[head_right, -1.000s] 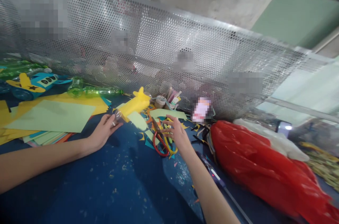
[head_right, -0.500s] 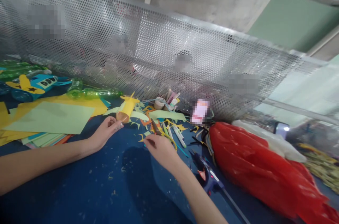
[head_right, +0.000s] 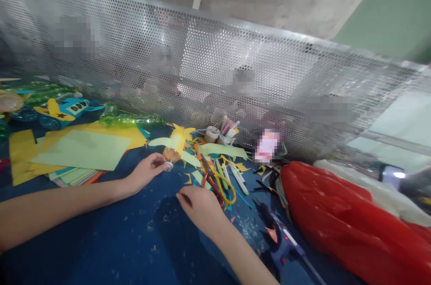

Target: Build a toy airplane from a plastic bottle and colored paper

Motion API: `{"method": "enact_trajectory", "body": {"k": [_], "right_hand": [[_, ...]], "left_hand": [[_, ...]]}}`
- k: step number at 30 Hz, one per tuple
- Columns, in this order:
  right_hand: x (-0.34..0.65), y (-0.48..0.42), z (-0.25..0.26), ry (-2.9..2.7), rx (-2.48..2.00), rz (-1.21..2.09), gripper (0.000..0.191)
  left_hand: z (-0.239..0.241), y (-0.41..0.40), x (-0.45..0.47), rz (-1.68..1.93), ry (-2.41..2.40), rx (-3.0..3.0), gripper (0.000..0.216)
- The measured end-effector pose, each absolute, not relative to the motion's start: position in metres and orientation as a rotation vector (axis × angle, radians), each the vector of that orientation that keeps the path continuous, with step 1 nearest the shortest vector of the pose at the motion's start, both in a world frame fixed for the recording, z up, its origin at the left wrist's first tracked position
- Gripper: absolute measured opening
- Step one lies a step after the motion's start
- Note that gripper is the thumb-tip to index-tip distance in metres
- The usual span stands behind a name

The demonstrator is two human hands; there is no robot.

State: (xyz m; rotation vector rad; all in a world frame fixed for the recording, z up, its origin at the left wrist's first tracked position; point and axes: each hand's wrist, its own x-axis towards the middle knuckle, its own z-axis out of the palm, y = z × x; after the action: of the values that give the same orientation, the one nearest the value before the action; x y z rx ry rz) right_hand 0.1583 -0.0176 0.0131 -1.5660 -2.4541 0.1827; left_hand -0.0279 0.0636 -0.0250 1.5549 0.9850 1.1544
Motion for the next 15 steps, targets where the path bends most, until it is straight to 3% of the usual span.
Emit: {"method": "enact_trajectory", "body": {"k": [10,15], "right_hand": [[0.157,-0.011,-0.010,-2.368,-1.499,0.232,0.012],[0.156,-0.012,-0.014,-2.371,-1.509,0.192,0.010]], "left_hand": [[-0.020,0.068,-0.026,1.101,0.997,1.473,0.017],[-0.020,0.067,-0.026,1.040,0.969,1.414,0.032]]}}
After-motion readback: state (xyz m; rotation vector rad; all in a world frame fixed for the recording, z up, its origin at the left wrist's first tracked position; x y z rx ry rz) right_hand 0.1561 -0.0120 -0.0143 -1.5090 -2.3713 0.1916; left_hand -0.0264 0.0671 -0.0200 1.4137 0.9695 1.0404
